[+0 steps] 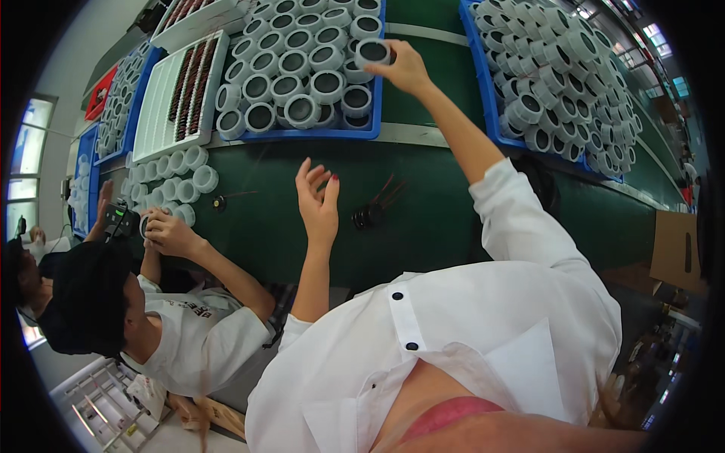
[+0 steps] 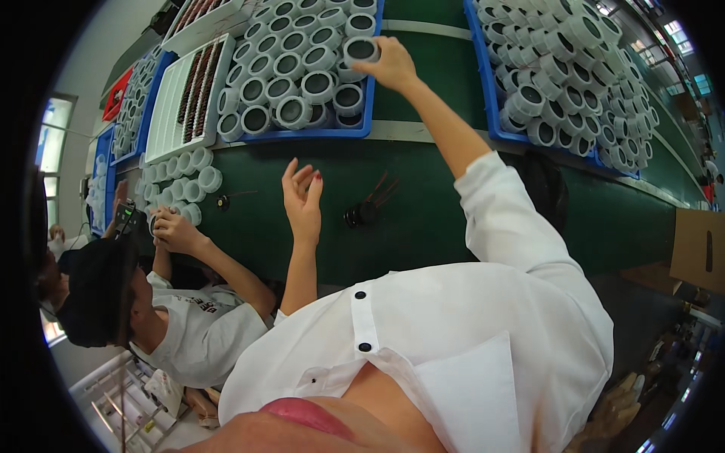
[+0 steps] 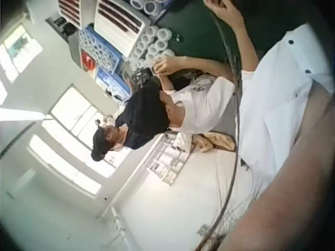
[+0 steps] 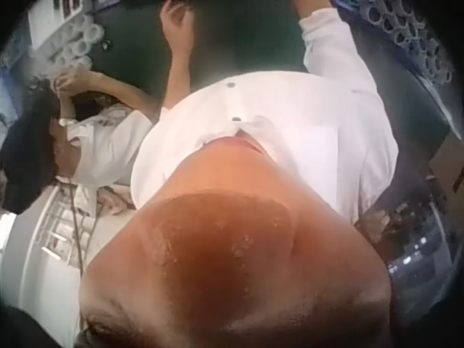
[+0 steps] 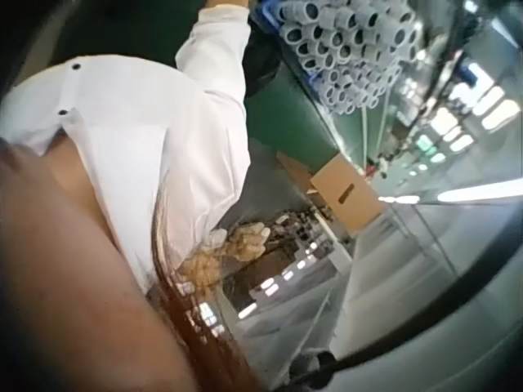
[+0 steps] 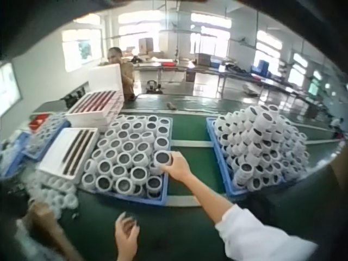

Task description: Assembling black plastic components with white plastic rings and placing them into a tray at a factory workstation.

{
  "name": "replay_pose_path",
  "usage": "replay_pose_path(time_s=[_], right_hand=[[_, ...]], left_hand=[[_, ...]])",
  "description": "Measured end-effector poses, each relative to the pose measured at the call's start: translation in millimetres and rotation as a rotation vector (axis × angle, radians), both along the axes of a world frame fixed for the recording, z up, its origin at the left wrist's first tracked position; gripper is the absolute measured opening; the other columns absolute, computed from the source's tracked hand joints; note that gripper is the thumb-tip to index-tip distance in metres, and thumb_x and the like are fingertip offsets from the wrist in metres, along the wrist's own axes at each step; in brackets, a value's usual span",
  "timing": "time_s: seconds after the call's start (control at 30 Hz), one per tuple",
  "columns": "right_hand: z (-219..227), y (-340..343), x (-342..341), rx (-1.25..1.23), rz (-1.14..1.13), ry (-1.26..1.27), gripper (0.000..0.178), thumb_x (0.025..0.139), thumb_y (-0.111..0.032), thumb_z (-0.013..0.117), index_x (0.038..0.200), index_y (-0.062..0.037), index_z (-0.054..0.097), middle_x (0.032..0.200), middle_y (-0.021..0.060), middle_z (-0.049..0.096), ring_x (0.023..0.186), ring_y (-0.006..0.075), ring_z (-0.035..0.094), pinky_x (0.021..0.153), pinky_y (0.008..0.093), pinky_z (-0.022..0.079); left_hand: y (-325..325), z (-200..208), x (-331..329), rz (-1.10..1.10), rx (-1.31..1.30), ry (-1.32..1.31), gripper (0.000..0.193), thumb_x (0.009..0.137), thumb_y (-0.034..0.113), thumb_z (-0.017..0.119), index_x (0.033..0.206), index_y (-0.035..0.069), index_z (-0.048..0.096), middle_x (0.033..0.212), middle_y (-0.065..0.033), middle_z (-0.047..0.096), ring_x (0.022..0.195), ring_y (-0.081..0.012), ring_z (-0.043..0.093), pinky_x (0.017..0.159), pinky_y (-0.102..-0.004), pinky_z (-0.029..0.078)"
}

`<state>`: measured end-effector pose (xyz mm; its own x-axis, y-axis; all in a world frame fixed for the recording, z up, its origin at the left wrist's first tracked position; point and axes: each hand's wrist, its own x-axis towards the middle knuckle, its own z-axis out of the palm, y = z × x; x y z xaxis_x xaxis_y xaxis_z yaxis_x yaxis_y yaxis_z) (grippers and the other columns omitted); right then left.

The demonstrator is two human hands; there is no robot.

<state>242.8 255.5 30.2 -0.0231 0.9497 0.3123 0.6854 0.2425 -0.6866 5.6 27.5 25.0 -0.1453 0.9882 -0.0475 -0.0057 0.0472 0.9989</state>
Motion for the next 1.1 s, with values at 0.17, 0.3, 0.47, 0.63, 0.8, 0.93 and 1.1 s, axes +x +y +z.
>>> replay_pose_path(time_s=[0.17,0.3,0.47,0.63,0.8,0.93,1.1], right_hand=[[-25.7,68.7,-8.5,0.02,-0.017,-0.215,0.066,0.065,-0.051,0.08,0.11,-0.0044,0.067,0.108,0.0192,0.066,0.105,0.0352,0.061,0.091,0.0433,0.048],[-21.6,65.1,-0.5,-0.085,0.069,-0.098,0.071,0.064,-0.05,0.083,0.114,-0.0031,0.065,0.11,0.0178,0.067,0.107,0.0333,0.062,0.091,0.0413,0.048],[-24.9,25.3,-1.6,0.025,-0.051,0.083,0.071,0.074,-0.041,0.082,0.127,-0.0008,0.057,0.114,0.0173,0.065,0.106,0.0259,0.063,0.09,0.0357,0.05],[-12.7,-81.1,-9.8,-0.018,0.055,0.425,0.041,0.088,-0.014,0.071,0.125,-0.0017,0.059,0.107,0.0117,0.065,0.098,0.0173,0.063,0.081,0.0295,0.054],[-25.8,-169.0,-10.6,-0.228,0.038,0.369,0.026,0.09,-0.007,0.066,0.115,-0.0002,0.064,0.09,0.005,0.065,0.079,0.0096,0.062,0.074,0.0219,0.05],[-48.5,-187.5,0.3,-0.375,0.061,0.421,0.025,0.09,-0.007,0.067,0.113,0.0007,0.065,0.088,0.0034,0.065,0.078,0.0082,0.061,0.07,0.0208,0.049],[-59.8,-176.9,28.6,-0.432,0.014,0.448,0.025,0.09,-0.005,0.066,0.114,0.0011,0.064,0.09,0.0044,0.065,0.08,0.0094,0.063,0.071,0.0215,0.05]], left_hand=[[-24.7,-47.2,-33.9,0.221,-0.02,0.21,0.045,0.09,0.01,0.063,0.131,0.0,0.049,0.116,-0.016,0.059,0.107,-0.0241,0.06,0.088,-0.0344,0.051],[-6.4,-75.7,-68.7,0.385,-0.029,0.295,0.043,0.088,0.009,0.063,0.128,-0.001,0.051,0.115,-0.0166,0.058,0.106,-0.0268,0.06,0.09,-0.0365,0.05],[53.8,-82.0,-130.0,0.745,0.151,0.733,0.041,0.083,0.01,0.064,0.121,0.002,0.054,0.119,-0.0172,0.052,0.118,-0.0343,0.048,0.102,-0.0432,0.037],[122.0,-93.0,-187.3,0.873,0.156,0.903,0.041,0.082,0.014,0.066,0.12,0.003,0.055,0.121,-0.0167,0.052,0.121,-0.0356,0.044,0.104,-0.0462,0.034],[184.8,-81.8,-240.6,1.006,0.184,1.153,0.041,0.08,0.022,0.067,0.116,0.003,0.057,0.122,-0.0172,0.052,0.118,-0.0363,0.045,0.101,-0.0464,0.036],[228.3,-66.9,-295.0,1.066,-0.112,1.119,0.043,0.081,0.027,0.063,0.117,0.004,0.058,0.127,-0.0201,0.052,0.12,-0.0362,0.045,0.1,-0.046,0.037],[250.3,-61.2,-357.5,1.087,-0.456,1.127,0.05,0.082,0.032,0.058,0.122,0.003,0.057,0.131,-0.0246,0.05,0.124,-0.0397,0.044,0.104,-0.0474,0.036]])
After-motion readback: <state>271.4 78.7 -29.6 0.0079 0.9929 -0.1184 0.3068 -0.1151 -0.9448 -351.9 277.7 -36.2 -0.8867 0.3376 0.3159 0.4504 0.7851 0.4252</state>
